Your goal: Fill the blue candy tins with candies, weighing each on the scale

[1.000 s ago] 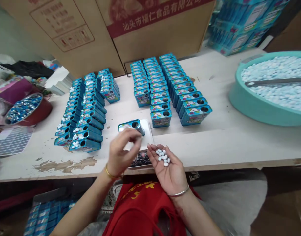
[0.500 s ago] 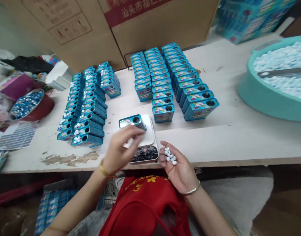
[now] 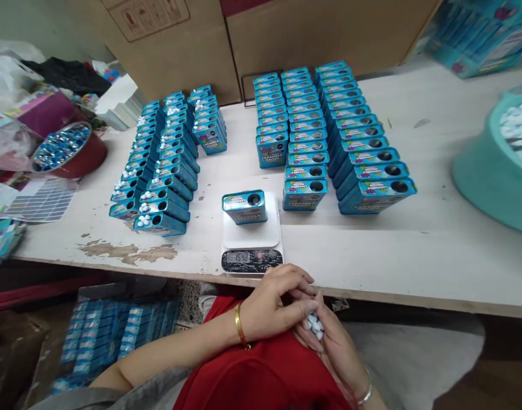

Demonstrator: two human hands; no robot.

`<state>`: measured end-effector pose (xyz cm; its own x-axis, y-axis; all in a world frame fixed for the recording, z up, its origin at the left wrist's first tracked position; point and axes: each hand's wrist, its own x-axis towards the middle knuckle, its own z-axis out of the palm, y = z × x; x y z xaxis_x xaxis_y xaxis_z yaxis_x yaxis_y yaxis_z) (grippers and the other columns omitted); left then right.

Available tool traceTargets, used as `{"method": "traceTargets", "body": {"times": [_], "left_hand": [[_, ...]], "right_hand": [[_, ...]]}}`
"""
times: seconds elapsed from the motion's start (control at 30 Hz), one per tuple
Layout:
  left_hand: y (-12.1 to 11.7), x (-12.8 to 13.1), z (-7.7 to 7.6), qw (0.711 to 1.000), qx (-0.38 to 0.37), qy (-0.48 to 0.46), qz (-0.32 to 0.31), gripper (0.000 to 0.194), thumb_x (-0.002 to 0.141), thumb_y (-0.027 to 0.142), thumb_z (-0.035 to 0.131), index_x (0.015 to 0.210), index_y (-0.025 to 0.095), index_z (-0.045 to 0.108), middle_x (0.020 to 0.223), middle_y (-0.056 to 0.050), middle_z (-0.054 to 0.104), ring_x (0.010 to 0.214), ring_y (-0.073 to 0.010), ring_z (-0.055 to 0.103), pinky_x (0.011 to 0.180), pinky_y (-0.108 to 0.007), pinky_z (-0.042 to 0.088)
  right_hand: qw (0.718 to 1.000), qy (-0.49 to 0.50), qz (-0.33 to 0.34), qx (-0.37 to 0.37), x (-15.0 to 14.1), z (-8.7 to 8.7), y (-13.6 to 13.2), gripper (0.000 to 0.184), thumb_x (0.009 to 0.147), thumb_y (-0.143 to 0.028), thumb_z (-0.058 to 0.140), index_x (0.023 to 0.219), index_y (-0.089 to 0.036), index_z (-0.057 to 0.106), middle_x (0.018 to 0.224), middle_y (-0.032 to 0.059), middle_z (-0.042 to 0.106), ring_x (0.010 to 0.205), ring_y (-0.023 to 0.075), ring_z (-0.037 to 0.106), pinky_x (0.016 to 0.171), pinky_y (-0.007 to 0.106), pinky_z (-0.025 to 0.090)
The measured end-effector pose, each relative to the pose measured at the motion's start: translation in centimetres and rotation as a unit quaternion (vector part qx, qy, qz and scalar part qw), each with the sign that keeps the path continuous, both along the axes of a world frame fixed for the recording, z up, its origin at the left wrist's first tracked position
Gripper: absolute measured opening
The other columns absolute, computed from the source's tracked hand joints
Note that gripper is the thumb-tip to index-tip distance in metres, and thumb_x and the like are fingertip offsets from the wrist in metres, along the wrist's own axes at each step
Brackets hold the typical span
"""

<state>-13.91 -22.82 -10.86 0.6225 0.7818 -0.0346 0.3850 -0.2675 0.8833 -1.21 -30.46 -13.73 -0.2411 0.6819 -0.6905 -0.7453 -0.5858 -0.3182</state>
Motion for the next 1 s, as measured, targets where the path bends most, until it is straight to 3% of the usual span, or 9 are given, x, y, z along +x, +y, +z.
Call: {"method": "traceTargets", "body": {"times": [0.17, 0.47, 0.57, 0.67, 0.77, 0.83, 0.93, 1.0], "left_hand": [[-0.3, -0.1, -0.2, 1.000, -0.010, -0.015, 0.001, 0.007, 0.079, 0.025, 0.065, 0.080, 0.019, 0.062, 0.104, -0.004, 0.064, 0.099, -0.0173, 0.059, 0.088, -0.033, 0.041], [-0.9, -0.1, -0.3, 0.999, -0.025, -0.026, 0.028, 0.007, 0.080, 0.021, 0.063, 0.075, 0.017, 0.059, 0.098, -0.005, 0.066, 0.096, -0.0171, 0.060, 0.087, -0.034, 0.041], [-0.3, -0.2, 0.3, 0.998, 0.021, -0.036, 0.045, 0.008, 0.083, 0.022, 0.059, 0.076, 0.017, 0.058, 0.098, -0.005, 0.066, 0.094, -0.0166, 0.060, 0.087, -0.035, 0.041], [2.0, -0.9, 2.2, 0.982, 0.152, -0.067, 0.087, 0.010, 0.086, 0.022, 0.054, 0.078, 0.018, 0.058, 0.097, -0.005, 0.065, 0.094, -0.0157, 0.059, 0.087, -0.034, 0.041], [5.9, -2.1, 4.5, 0.936, 0.299, -0.062, 0.172, 0.007, 0.086, 0.021, 0.055, 0.082, 0.018, 0.059, 0.097, -0.005, 0.064, 0.095, -0.0154, 0.057, 0.087, -0.033, 0.040], [8.5, -3.1, 5.5, 0.911, 0.351, -0.020, 0.215, 0.007, 0.086, 0.023, 0.056, 0.082, 0.018, 0.060, 0.096, -0.004, 0.063, 0.095, -0.0160, 0.056, 0.087, -0.034, 0.039], [11.2, -5.0, 5.9, 0.913, 0.360, 0.076, 0.175, 0.012, 0.088, 0.027, 0.053, 0.089, 0.021, 0.064, 0.106, -0.004, 0.062, 0.101, -0.0180, 0.054, 0.091, -0.037, 0.035], [12.1, -6.3, 5.7, 0.920, 0.346, 0.139, 0.121, 0.027, 0.086, 0.035, 0.056, 0.109, 0.023, 0.060, 0.119, -0.007, 0.058, 0.109, -0.0210, 0.051, 0.093, -0.039, 0.033]], "right_hand": [[0.999, 0.022, -0.028, -0.026, -1.1, 0.2, 0.1, 0.044, 0.070, -0.055, 0.069, 0.054, -0.017, 0.052, 0.042, -0.0054, 0.034, 0.039, 0.0049, 0.027, 0.040, 0.018, 0.031], [0.998, 0.044, -0.010, -0.034, -1.3, -0.2, 0.1, 0.044, 0.068, -0.056, 0.069, 0.057, -0.016, 0.054, 0.043, -0.0047, 0.036, 0.041, 0.0056, 0.025, 0.040, 0.019, 0.029], [0.999, 0.039, -0.028, -0.010, -1.6, 0.4, 0.9, 0.044, 0.070, -0.054, 0.069, 0.055, -0.015, 0.053, 0.044, -0.0054, 0.033, 0.042, 0.0048, 0.022, 0.040, 0.018, 0.028], [0.996, 0.072, -0.030, 0.042, -2.0, 1.5, 2.6, 0.042, 0.076, -0.050, 0.065, 0.057, -0.014, 0.056, 0.048, -0.0054, 0.037, 0.041, 0.0027, 0.017, 0.040, 0.017, 0.027], [0.992, 0.091, -0.031, 0.079, -2.3, 2.4, 4.5, 0.033, 0.079, -0.047, 0.064, 0.078, -0.013, 0.066, 0.056, -0.0055, 0.044, 0.040, 0.0006, 0.013, 0.038, 0.015, 0.023], [0.991, 0.092, -0.035, 0.090, -2.2, 2.6, 5.5, 0.033, 0.079, -0.045, 0.065, 0.085, -0.014, 0.067, 0.059, -0.0055, 0.045, 0.040, -0.0001, 0.014, 0.038, 0.015, 0.022], [0.990, 0.088, -0.043, 0.101, -1.8, 2.4, 6.4, 0.033, 0.080, -0.045, 0.064, 0.084, -0.013, 0.068, 0.059, -0.0057, 0.043, 0.040, -0.0002, 0.016, 0.039, 0.015, 0.024], [0.990, 0.076, -0.053, 0.103, -1.2, 2.0, 6.7, 0.033, 0.080, -0.045, 0.064, 0.085, -0.013, 0.068, 0.059, -0.0058, 0.043, 0.040, -0.0001, 0.018, 0.039, 0.015, 0.024]]}}
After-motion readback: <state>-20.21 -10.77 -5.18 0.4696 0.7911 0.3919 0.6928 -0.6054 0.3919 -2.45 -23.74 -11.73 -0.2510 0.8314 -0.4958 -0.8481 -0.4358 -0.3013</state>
